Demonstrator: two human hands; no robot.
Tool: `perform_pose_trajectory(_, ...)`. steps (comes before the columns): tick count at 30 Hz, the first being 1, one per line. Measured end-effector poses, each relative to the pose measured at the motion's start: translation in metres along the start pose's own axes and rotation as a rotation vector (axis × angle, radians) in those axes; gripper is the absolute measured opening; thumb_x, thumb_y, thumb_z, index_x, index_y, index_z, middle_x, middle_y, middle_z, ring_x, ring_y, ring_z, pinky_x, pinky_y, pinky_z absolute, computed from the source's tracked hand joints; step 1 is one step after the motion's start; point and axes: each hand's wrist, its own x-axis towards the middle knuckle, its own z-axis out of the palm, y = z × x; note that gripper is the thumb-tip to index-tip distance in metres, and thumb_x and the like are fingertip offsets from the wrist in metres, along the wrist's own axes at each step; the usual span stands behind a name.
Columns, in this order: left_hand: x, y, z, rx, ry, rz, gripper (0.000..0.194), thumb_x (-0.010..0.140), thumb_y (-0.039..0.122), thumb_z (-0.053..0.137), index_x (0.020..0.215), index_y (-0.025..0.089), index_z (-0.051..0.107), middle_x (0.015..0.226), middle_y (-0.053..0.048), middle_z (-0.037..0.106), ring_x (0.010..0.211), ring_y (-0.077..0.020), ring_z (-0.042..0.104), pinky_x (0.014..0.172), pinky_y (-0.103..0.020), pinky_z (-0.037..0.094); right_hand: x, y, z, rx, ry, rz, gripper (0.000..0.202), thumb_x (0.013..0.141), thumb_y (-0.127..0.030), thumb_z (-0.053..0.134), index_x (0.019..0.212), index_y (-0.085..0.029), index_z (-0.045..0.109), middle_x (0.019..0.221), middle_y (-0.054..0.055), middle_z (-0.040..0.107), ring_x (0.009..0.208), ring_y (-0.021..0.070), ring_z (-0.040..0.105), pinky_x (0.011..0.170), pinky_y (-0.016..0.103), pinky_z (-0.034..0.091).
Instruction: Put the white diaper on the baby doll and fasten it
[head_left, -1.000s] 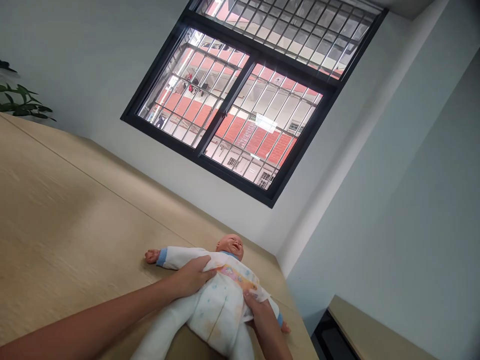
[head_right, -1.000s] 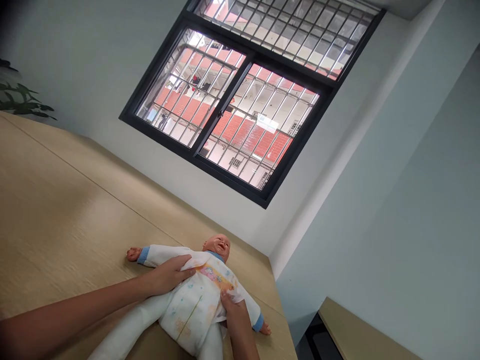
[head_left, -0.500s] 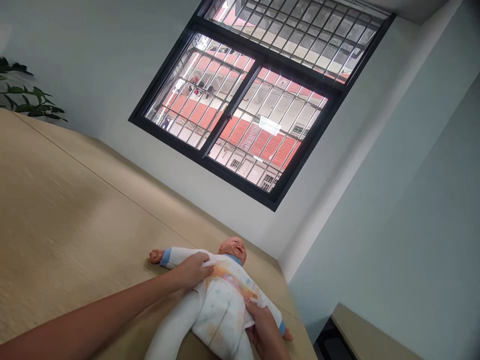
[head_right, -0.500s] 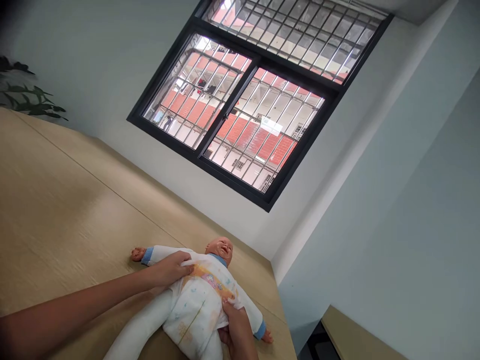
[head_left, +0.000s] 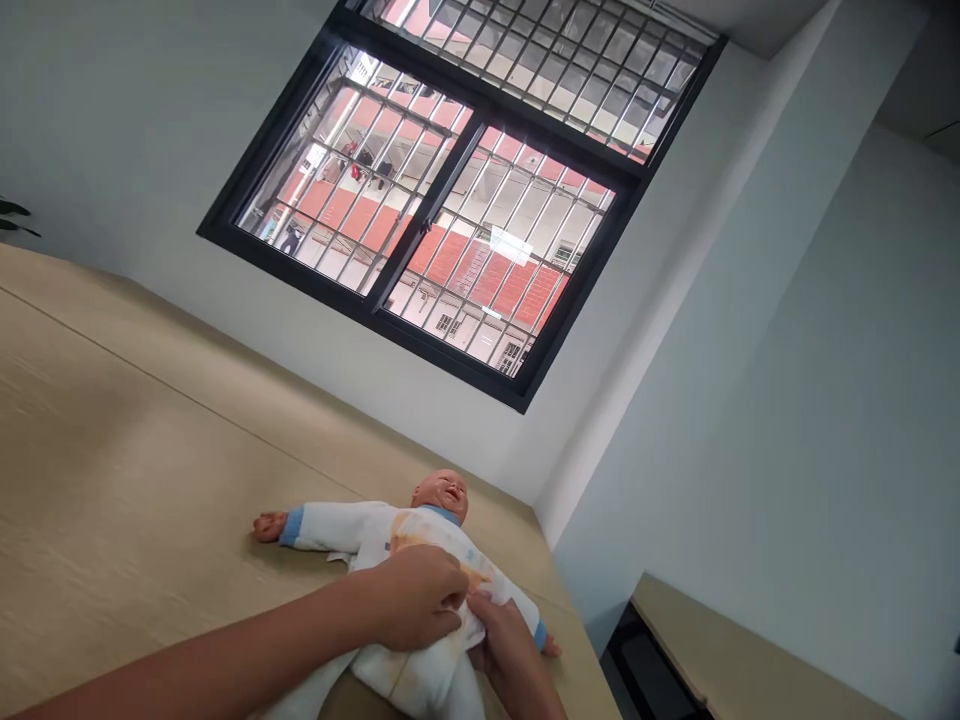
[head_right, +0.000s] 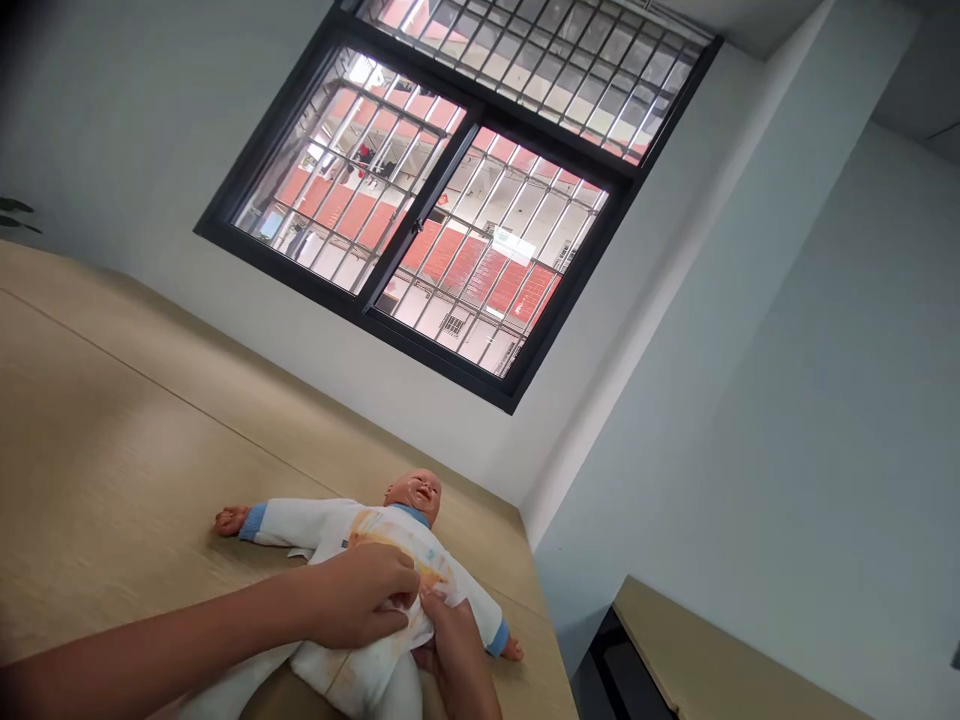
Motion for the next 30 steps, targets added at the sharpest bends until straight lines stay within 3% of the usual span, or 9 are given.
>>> perform_pose_trajectory(4, 0.011, -0.018, 0.025, -0.016, 0.055, -0.098, 0.007, 0.072, 0.022, 0.057, 0.068, 0.018, 0.053, 0.076, 0.000, 0.066, 0.070, -0.0160, 0.056, 0.062, -0.028, 0.035, -0.015, -0.023, -0.028, 0.063, -0.049, 0.137, 0.053, 0.058, -0.050, 0.089, 0.090, -0.015, 0.065, 0.070, 0.001, 0.071, 0.053, 0.0098, 0.063, 0.047, 0.018, 0.044)
perform_pose_trajectory(9, 0.008, -0.026, 0.029, -0.059, 0.074, -0.130, 0.006, 0.071, 0.021, 0.058, 0.071, 0.019, 0.053, 0.077, 0.001, 0.065, 0.069, -0.0137, 0.054, 0.061, -0.026, 0.035, -0.022, -0.028, -0.060, -0.135, -0.069, 0.244, 0.041, 0.058, -0.039, 0.086, 0.078, -0.013, 0.062, 0.075, 0.004, 0.072, 0.048, 0.0050, 0.059, 0.044, 0.014, 0.035)
perform_pose_trajectory(12, 0.007, -0.026, 0.031, -0.057, 0.087, -0.145, 0.006, 0.069, 0.021, 0.058, 0.070, 0.019, 0.053, 0.077, 0.000, 0.065, 0.069, -0.0138, 0.054, 0.061, -0.027, 0.035, -0.021, -0.021, -0.061, -0.298, -0.051, 0.306, 0.034, 0.057, -0.037, 0.079, 0.076, -0.015, 0.062, 0.072, 0.002, 0.071, 0.046, 0.0070, 0.060, 0.043, 0.017, 0.034)
perform_pose_trajectory(19, 0.007, -0.026, 0.032, -0.046, 0.085, -0.133, 0.004, 0.070, 0.019, 0.058, 0.073, 0.019, 0.055, 0.079, 0.000, 0.066, 0.069, -0.0129, 0.055, 0.060, -0.025, 0.036, -0.012, -0.012, -0.041, -0.614, -0.201, 0.303, 0.036, 0.058, -0.046, 0.077, 0.051, -0.018, 0.055, 0.047, -0.002, 0.059, 0.038, 0.0089, 0.051, 0.039, 0.021, 0.029)
perform_pose_trajectory(24, 0.007, -0.027, 0.031, -0.016, 0.077, -0.127, 0.004, 0.070, 0.018, 0.058, 0.074, 0.019, 0.058, 0.080, 0.000, 0.066, 0.071, -0.0135, 0.055, 0.061, -0.026, 0.036, -0.011, -0.012, -0.047, -0.537, -0.196, 0.276, 0.031, 0.058, -0.042, 0.073, 0.053, -0.018, 0.054, 0.051, -0.001, 0.062, 0.043, 0.0089, 0.054, 0.044, 0.020, 0.032)
perform_pose_trajectory(30, 0.009, -0.034, 0.037, 0.006, 0.087, -0.103, 0.004, 0.075, 0.023, 0.059, 0.073, 0.019, 0.057, 0.075, 0.000, 0.065, 0.072, -0.0150, 0.055, 0.062, -0.027, 0.035, -0.012, -0.007, -0.063, -0.409, -0.186, 0.256, 0.028, 0.055, -0.037, 0.075, 0.061, -0.016, 0.058, 0.060, 0.002, 0.069, 0.055, 0.0098, 0.060, 0.058, 0.022, 0.046)
